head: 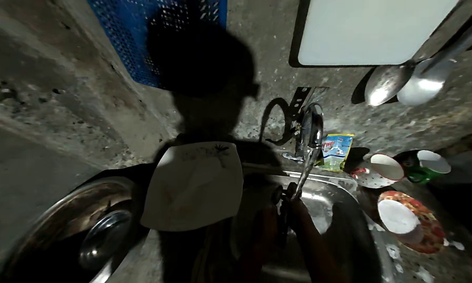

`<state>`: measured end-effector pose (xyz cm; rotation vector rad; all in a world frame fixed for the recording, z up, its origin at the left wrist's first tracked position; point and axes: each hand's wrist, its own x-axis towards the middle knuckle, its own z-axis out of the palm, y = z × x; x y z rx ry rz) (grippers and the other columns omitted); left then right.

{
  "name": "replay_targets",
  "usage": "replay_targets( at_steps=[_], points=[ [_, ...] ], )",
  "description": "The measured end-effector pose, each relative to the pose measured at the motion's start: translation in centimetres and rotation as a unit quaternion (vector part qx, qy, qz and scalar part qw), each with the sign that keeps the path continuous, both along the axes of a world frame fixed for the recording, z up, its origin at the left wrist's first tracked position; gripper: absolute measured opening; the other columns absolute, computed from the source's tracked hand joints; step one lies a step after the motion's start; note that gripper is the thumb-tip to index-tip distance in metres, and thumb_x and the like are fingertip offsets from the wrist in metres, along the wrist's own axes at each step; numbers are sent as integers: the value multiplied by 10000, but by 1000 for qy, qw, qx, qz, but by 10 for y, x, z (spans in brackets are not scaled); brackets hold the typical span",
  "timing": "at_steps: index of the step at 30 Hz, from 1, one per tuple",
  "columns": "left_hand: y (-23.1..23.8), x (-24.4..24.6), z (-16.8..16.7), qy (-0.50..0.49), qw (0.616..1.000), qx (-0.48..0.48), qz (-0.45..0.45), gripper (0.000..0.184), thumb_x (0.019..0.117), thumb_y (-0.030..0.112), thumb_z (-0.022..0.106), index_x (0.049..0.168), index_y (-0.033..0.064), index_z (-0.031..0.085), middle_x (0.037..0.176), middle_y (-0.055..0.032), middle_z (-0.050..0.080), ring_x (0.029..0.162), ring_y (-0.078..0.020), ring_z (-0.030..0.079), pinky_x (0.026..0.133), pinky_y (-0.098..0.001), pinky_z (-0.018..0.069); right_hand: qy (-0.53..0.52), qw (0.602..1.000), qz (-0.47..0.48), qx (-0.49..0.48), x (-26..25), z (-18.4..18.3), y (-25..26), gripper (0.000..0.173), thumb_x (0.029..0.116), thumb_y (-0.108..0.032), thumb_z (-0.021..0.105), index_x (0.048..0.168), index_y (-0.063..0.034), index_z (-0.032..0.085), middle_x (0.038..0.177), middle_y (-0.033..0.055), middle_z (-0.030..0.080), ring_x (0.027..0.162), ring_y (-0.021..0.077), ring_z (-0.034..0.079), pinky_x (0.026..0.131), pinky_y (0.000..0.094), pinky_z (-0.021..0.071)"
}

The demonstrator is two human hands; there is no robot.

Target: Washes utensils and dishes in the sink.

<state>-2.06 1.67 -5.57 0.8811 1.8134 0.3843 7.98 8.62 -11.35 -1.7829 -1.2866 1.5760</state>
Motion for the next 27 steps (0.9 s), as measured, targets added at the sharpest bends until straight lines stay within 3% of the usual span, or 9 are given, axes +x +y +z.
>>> replay_targets(
  at_steps=[4,6,8,12,16,18,21,24,27],
  points=[
    [4,-3,9,26,1000,17,7,452,1129,283,355,1372,-21,585,1326,-247,622,1252,-359,597,1092,-500,442,22,1000,5,10,-4,14,-5,477,1083,-295,522,1501,-69,479,1216,168,667,993,231,665,865,427,545],
    [5,-5,12,33,999,7,2,452,1131,282,350,1370,-20,588,1319,-246,627,1248,-360,601,1088,-501,445,-5,999,29,42,-9,14,-11,441,1068,-277,545,1428,-23,543,1178,177,683,1018,246,680,909,433,551],
    [4,-6,8,25,1000,7,10,454,1131,278,349,1369,-27,587,1319,-248,628,1235,-356,613,1079,-491,459,39,996,-62,42,-18,8,-12,319,1040,-236,609,1221,25,644,985,141,697,860,201,675,801,394,563],
    [-2,-8,14,-43,997,7,60,442,1138,253,315,1322,-30,600,1202,-205,670,1003,-266,683,914,-418,548,66,982,-168,47,-11,-20,-2,297,1085,-216,513,1159,42,638,911,144,669,781,206,659,743,393,566],
    [-1,-5,6,-97,992,18,72,442,1140,267,318,1251,-54,601,974,-135,651,756,-159,639,737,-325,558,-34,999,-21,9,-12,6,-10,475,1071,-134,504,1502,47,418,1277,264,619,1084,316,651,964,458,517],
    [2,-4,0,-85,994,8,72,476,1138,296,322,1262,-73,596,1015,-183,660,846,-219,659,815,-382,557,-91,993,62,-43,-18,27,-12,417,1080,-132,502,1435,87,481,1338,275,601,1198,326,616,1055,442,464],
    [4,-8,1,-80,995,0,66,496,1137,320,320,1228,-71,611,998,-173,657,833,-215,657,806,-379,559,-91,992,81,-44,-20,37,-12,361,1076,-133,508,1380,56,550,1287,251,633,1129,314,635,989,441,495],
    [5,-8,1,-69,995,-2,74,495,1136,328,321,1191,-52,632,960,-138,675,792,-187,670,767,-355,572,88,996,-6,14,-12,5,-11,348,1123,-237,375,1364,-34,524,1056,109,651,813,145,633,706,315,549],
    [6,-6,7,-23,999,-7,36,483,1133,305,347,1324,-64,593,1228,-246,650,1117,-314,653,1002,-453,506,111,994,-18,-11,-12,7,-16,335,1102,-210,441,1323,11,562,1044,111,655,834,137,622,746,322,545]
  ],
)
